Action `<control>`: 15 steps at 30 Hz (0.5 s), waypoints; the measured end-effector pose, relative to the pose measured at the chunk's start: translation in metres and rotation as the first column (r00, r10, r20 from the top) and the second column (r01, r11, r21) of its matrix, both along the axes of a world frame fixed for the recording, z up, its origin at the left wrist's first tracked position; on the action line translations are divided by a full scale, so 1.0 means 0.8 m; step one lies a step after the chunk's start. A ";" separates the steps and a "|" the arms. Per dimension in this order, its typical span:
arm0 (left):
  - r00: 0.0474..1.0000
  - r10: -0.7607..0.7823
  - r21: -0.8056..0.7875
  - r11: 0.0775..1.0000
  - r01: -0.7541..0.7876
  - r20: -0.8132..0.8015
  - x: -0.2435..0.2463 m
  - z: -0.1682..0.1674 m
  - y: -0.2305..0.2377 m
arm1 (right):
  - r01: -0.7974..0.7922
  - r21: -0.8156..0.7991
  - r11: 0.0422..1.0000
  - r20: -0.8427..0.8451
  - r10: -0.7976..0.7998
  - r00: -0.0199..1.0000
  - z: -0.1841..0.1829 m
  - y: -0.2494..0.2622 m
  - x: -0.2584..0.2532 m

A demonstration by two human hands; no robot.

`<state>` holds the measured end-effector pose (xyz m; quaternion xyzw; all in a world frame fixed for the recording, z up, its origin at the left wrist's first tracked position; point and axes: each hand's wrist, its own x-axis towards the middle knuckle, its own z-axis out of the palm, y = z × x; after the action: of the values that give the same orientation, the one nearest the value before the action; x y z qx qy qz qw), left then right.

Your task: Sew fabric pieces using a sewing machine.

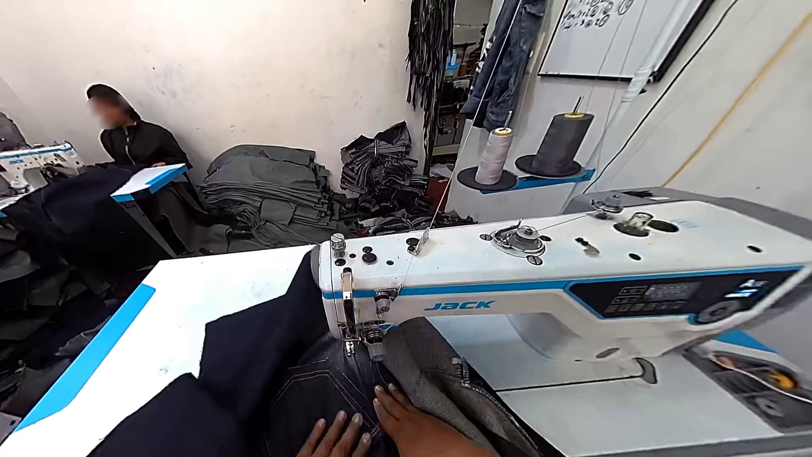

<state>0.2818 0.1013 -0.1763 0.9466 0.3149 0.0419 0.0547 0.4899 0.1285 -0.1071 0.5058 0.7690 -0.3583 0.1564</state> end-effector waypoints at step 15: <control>0.928 0.338 -0.572 0.735 -0.365 -0.158 0.022 0.084 0.066 | -0.006 0.116 0.993 -0.127 0.021 0.992 -0.032 -0.007 0.039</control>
<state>0.2997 0.1538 -0.1088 0.8059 0.4861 -0.0695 0.3309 0.5214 0.1228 -0.1323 0.4848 0.8002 -0.3440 0.0796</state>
